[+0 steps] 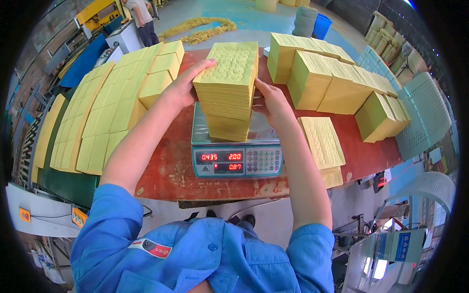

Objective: Weighing stacks of yellow pads on a digital scale and organizing them into rows on a table and conveyor belt.

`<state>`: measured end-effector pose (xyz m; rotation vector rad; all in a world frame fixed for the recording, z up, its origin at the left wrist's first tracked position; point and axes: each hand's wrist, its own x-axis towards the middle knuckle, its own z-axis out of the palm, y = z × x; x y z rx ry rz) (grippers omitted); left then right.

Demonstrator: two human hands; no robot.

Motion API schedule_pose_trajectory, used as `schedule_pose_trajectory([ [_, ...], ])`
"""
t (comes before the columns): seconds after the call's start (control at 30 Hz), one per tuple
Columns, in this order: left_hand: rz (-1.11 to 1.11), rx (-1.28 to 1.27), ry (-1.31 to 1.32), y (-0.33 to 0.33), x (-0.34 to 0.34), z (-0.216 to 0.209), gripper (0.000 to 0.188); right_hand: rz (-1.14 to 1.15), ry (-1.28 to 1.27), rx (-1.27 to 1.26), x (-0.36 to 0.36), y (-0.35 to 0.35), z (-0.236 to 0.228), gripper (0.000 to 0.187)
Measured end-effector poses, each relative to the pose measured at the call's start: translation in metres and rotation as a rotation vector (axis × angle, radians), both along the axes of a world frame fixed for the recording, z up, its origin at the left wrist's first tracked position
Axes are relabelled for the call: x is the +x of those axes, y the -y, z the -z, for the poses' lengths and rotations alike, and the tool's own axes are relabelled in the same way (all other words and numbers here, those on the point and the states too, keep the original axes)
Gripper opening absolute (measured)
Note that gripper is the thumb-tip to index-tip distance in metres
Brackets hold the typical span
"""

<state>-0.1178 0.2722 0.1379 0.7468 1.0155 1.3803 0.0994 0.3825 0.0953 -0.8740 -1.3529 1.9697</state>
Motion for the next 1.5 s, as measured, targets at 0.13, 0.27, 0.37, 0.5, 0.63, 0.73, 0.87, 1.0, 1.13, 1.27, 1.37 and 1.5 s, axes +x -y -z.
schedule_pose_trajectory([
  [0.13, -0.001, -0.033, -0.053, -0.001, 0.001, 0.000, 0.067, -0.003, -0.010, 0.045, 0.000, 0.001, 0.002, 0.036],
  [0.27, -0.057, -0.051, -0.118, -0.010, -0.005, 0.009, 0.068, 0.022, 0.033, 0.037, -0.002, -0.001, 0.005, 0.036],
  [0.37, -0.063, -0.077, -0.135, -0.008, -0.002, 0.006, 0.067, 0.000, 0.046, 0.086, -0.002, 0.000, 0.007, 0.036],
  [0.5, -0.093, -0.085, -0.195, -0.004, 0.005, 0.004, 0.070, 0.026, 0.050, 0.088, -0.002, 0.003, 0.010, 0.038],
  [0.63, -0.092, -0.115, -0.400, -0.002, 0.000, 0.007, 0.076, 0.067, 0.069, 0.151, -0.004, 0.004, 0.014, 0.041],
  [0.73, -0.159, -0.110, -0.379, -0.003, -0.001, 0.014, 0.081, 0.101, 0.155, 0.243, -0.004, 0.007, 0.016, 0.045],
  [0.87, -0.246, -0.035, -0.243, -0.004, -0.004, 0.039, 0.082, 0.135, 0.254, 0.347, -0.002, 0.013, 0.030, 0.050],
  [1.0, -0.214, 0.202, -0.035, -0.002, 0.014, 0.090, 0.073, 0.290, 0.001, 0.203, -0.019, 0.007, 0.064, 0.057],
  [1.13, -0.320, 0.360, 0.259, -0.018, 0.033, 0.124, 0.065, 0.178, -0.177, 0.097, -0.042, 0.019, 0.061, 0.060],
  [1.27, -0.362, 0.241, 0.213, -0.021, 0.061, 0.097, 0.067, 0.092, -0.206, 0.102, -0.026, -0.023, 0.078, 0.057],
  [1.37, -0.599, 0.075, 0.228, -0.012, 0.044, 0.111, 0.060, 0.266, -0.234, 0.146, -0.014, -0.009, 0.078, 0.049],
  [1.5, -0.747, 0.097, 0.060, 0.071, 0.028, 0.109, 0.083, 0.303, -0.205, 0.220, 0.052, 0.073, 0.065, 0.039],
])
